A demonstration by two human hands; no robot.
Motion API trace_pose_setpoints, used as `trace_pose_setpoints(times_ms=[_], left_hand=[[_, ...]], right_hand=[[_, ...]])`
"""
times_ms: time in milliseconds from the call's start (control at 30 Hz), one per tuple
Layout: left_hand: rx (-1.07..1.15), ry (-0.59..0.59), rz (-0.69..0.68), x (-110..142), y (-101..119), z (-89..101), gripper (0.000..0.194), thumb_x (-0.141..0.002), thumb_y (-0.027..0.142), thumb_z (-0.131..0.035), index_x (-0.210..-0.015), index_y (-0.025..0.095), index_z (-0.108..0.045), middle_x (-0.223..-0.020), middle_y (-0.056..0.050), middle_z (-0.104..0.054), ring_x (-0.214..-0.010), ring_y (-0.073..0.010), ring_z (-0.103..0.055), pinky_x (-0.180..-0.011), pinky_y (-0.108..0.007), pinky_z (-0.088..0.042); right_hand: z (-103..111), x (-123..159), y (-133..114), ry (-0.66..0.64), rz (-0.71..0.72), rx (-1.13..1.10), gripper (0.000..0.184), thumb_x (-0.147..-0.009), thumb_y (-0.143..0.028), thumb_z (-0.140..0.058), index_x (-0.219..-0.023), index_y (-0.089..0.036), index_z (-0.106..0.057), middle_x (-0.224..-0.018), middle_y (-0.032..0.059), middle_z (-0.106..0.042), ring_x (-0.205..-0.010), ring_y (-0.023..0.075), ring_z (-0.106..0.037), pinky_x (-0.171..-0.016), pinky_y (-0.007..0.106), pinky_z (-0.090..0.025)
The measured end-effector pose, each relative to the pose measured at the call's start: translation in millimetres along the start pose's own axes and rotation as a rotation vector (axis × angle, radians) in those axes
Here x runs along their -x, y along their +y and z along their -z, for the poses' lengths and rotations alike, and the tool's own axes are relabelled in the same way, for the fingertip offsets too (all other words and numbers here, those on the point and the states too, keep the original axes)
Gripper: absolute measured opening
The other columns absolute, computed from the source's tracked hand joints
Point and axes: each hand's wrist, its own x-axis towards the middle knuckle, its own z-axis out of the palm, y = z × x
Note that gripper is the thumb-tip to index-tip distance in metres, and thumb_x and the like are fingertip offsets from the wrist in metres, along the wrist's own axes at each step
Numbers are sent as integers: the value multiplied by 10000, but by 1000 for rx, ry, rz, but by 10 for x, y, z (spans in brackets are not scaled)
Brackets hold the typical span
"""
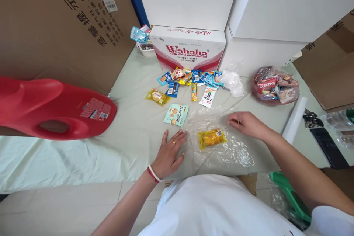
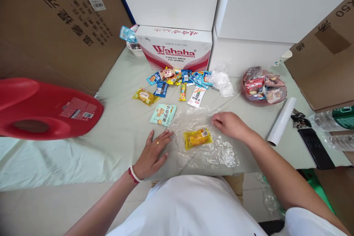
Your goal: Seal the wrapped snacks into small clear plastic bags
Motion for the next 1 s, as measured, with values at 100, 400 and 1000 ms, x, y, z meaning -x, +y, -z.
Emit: trace_pose_setpoints(times_ms=[100,400,1000], left_hand=[[53,24,41,4,-36,-28,573,-980,212,-366,-1552,211,-348,-1551,-132,-517,-1499,-242,-405,-1275,-601,-37],[69,18,60,-18,-40,-44,497,-1014,241,-375,-1508,191,-405,-1539,-131,-532,-1498,-226,-406,-1281,-583,-92],[35,17,1,-18,-21,-2,509,-808,176,-548,-1300,265,-645,-1586,-85,-480,-1520,-294,-359,-1269,-639,-77]], right_hand=[[110,-523,44,125,-158,220,268,-965,-281,-493,-1009,-190,-741,-1005,95,-726,-887,228,-653,-743,296,-437],[238,-1873,-88,190,-299,654,386,-982,-157,-406,-1269,-108,-658,-1379,252,-538,-1113,326,-614,-830,361,-473],[353,-783,-120,694,-255,-207,266,-908,-420,-577,-990,-195,-694,-784,33,-649,-649,164,-534,-594,275,-377]])
